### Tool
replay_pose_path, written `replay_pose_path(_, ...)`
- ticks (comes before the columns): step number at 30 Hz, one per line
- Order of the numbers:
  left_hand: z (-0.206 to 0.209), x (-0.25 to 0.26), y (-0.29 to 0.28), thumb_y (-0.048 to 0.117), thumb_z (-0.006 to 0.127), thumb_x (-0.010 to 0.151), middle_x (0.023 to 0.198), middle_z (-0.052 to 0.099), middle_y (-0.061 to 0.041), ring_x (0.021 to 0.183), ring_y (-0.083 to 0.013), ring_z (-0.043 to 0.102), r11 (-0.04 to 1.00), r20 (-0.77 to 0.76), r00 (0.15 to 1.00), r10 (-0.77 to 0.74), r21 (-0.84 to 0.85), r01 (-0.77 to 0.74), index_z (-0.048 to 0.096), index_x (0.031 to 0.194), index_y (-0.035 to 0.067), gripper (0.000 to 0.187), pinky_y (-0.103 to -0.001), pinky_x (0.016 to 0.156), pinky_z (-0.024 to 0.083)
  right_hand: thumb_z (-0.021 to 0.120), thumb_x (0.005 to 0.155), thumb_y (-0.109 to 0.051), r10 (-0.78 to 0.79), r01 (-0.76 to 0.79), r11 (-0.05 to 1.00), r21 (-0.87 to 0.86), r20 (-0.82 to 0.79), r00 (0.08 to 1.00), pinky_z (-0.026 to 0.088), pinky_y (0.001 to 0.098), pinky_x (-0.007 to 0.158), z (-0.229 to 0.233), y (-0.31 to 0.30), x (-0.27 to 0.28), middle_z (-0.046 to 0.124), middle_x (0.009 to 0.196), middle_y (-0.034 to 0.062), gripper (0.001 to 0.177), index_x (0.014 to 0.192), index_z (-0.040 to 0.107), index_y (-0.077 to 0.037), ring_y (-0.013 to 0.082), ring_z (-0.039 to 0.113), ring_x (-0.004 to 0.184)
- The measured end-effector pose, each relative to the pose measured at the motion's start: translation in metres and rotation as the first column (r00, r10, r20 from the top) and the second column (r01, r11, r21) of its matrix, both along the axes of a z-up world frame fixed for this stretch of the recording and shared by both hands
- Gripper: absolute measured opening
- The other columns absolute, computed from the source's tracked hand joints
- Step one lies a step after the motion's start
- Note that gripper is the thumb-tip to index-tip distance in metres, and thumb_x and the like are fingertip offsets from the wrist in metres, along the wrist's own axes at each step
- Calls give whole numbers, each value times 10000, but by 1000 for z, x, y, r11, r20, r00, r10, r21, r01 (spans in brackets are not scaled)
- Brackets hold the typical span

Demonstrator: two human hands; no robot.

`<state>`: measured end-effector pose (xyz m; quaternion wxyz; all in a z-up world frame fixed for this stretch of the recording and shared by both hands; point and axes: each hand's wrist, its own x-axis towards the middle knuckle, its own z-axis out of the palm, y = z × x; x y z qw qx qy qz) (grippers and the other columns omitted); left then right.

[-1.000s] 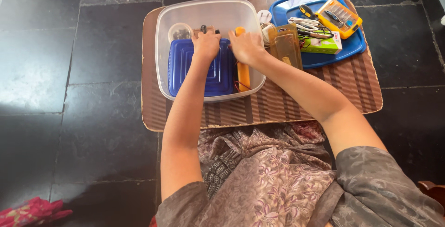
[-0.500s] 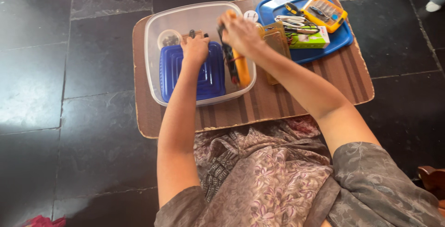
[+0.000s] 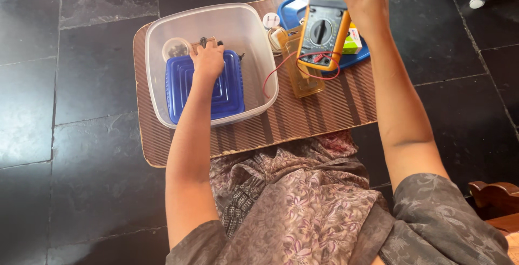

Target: The person opens a plastic container and removes various items including a multimeter, wires, and small tools, placing them onto a blue tray. They then handle the multimeter and its probes, adjusting the dial and connecting the leads.

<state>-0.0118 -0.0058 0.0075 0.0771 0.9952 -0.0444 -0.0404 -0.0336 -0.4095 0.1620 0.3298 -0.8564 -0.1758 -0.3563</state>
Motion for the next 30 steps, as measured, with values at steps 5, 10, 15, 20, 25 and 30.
replay_pose_path(5,5,-4,-2,113,472,982,1338,558,-155,1282,-427,488,1000,2,1000,10,-7,-10,662,1275,188,357,-690,1141,243,637,1015,-14,-108,128,984,125,-160,981,578,383,765,-28,-8,2,738,940,128,215,1216,614,-87,261,759,873)
replay_pose_path(10,11,-7,-6,114,472,984,1335,552,-150,1297,-424,475,1000,-13,1000,20,-7,-20,656,1287,195,364,-687,1150,234,622,1010,-1,-14,31,997,69,-233,972,591,383,784,-63,9,12,733,1021,141,231,1215,612,-107,275,756,943)
replay_pose_path(15,11,-9,-5,110,469,991,1338,552,-159,1303,-424,477,1000,-14,1000,24,-16,-25,653,1298,202,370,-678,1162,239,632,1025,-104,211,-209,976,66,-541,814,519,444,935,-95,49,15,683,1266,186,351,1346,496,-145,338,670,1131)
replay_pose_path(20,8,-4,-6,118,465,998,1348,547,-159,1315,-429,467,1000,-32,999,23,20,-22,647,1299,201,361,-683,1155,234,614,1017,-177,263,-247,961,123,-677,687,506,465,973,-106,81,17,667,1207,262,448,1386,363,-143,380,671,1130)
replay_pose_path(25,11,2,-1,123,484,966,1367,535,-153,1324,-433,449,1000,-80,997,9,21,-7,636,1308,230,389,-698,1129,232,599,1033,-245,48,-202,971,-124,-729,682,493,502,940,-96,88,14,705,1024,265,406,1389,433,-142,435,673,1053)
replay_pose_path(30,32,2,-16,180,527,972,1426,543,-156,1350,-450,448,976,-70,998,-7,218,22,652,1300,154,352,-720,1134,236,649,955,-238,75,-245,936,-251,-541,838,519,518,832,-87,74,-5,702,1057,210,346,1267,581,-103,423,678,998)
